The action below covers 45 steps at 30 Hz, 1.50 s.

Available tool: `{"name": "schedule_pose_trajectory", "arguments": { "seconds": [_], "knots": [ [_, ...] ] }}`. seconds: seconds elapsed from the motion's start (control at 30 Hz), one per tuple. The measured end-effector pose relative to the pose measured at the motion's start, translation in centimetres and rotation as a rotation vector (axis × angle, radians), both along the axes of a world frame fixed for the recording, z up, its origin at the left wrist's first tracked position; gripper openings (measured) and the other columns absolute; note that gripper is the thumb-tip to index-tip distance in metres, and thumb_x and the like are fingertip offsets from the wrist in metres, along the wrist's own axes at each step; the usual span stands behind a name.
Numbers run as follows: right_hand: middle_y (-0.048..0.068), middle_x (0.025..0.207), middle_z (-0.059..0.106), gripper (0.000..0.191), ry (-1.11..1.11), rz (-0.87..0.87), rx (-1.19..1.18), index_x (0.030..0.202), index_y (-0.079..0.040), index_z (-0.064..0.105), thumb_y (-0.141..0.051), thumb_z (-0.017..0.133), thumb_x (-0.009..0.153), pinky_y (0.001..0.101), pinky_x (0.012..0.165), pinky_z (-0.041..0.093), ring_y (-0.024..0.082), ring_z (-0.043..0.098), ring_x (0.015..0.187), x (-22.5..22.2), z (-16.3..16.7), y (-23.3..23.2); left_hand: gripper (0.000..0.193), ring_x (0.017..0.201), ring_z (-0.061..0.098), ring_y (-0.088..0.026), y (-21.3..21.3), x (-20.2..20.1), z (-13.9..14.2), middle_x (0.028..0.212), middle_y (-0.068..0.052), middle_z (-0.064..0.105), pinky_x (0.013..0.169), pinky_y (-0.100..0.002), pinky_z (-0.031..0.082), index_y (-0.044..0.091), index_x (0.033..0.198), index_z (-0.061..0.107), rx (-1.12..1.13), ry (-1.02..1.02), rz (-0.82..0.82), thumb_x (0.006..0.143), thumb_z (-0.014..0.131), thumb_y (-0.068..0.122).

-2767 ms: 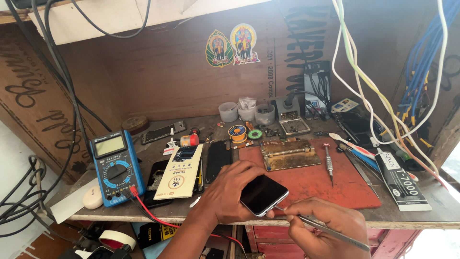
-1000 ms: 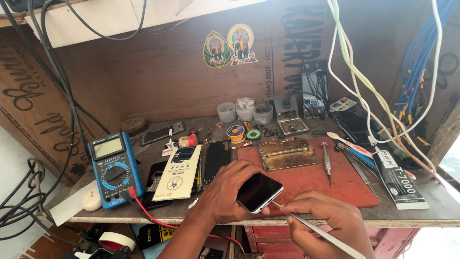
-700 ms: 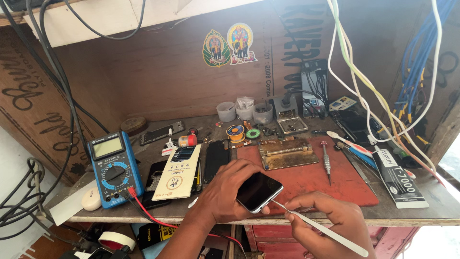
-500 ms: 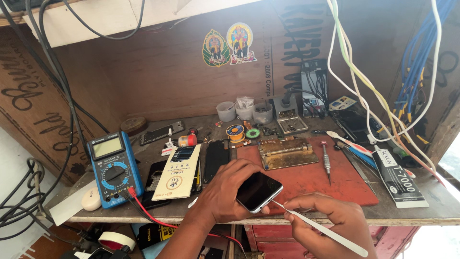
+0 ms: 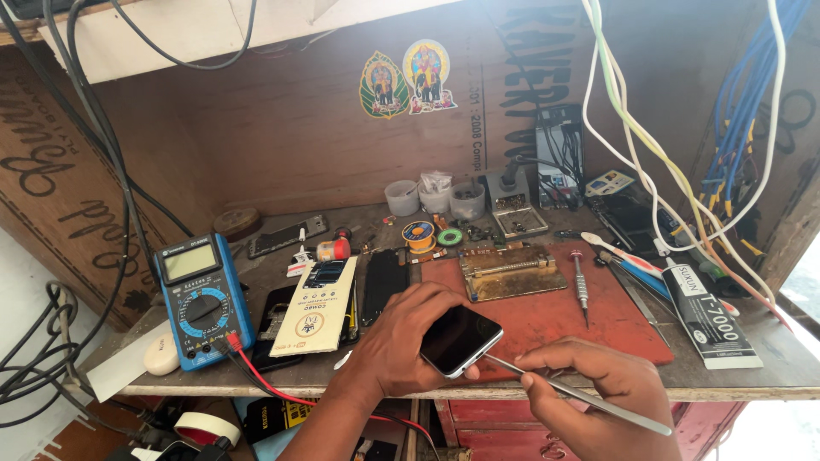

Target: The person holds a disassembled smartphone in one hand and uses a thin metal pry tool with the other hand to work along the phone's edge and interior, repeatedly scraping and prying at the device. They later flip the phone over and continue working on its other side with the tool.

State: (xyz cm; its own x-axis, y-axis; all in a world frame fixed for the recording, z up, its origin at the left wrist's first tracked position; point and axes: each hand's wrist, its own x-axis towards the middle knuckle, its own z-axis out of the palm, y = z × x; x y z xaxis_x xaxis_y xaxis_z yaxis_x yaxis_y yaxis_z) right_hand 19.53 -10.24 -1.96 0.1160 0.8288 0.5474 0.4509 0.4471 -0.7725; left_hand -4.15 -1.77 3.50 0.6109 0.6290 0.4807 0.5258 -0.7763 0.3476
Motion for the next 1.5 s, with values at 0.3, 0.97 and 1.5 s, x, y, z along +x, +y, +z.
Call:
{"name": "schedule_pose_trajectory", "arguments": {
  "seconds": [0.3, 0.97, 1.5],
  "knots": [
    [-0.001, 0.072, 0.075, 0.017, 0.033, -0.045, -0.013, 0.085, -0.010, 0.084, -0.010, 0.083, 0.068, 0.0223, 0.051, 0.052, 0.005, 0.070, 0.058, -1.0, 1.6, -0.5, 0.075, 0.117, 0.061, -0.026, 0.0, 0.0, 0.0, 0.118, -0.003, 0.066, 0.099, -0.041, 0.044, 0.013, 0.118, 0.067, -0.014, -0.001, 0.006, 0.061, 0.089, 0.058],
    [0.002, 0.076, 0.076, 0.013, 0.186, -0.028, -0.120, 0.086, -0.006, 0.084, -0.009, 0.083, 0.073, 0.0231, 0.060, 0.055, 0.005, 0.069, 0.066, -0.6, -0.1, 0.0, 0.075, 0.117, 0.061, -0.027, 0.2, 0.0, -0.2, 0.117, -0.005, 0.065, 0.098, -0.041, 0.045, 0.012, 0.118, 0.067, 0.007, 0.003, -0.002, 0.062, 0.090, 0.056],
    [0.003, 0.075, 0.078, 0.011, 0.223, -0.083, -0.086, 0.084, -0.004, 0.084, -0.011, 0.080, 0.076, 0.0223, 0.064, 0.056, 0.005, 0.072, 0.069, -1.6, 0.2, -0.2, 0.074, 0.118, 0.061, -0.026, 0.0, 0.0, 0.1, 0.118, -0.004, 0.066, 0.099, -0.041, 0.044, 0.013, 0.117, 0.068, -0.029, 0.008, 0.007, 0.061, 0.090, 0.055]
  ]
}}
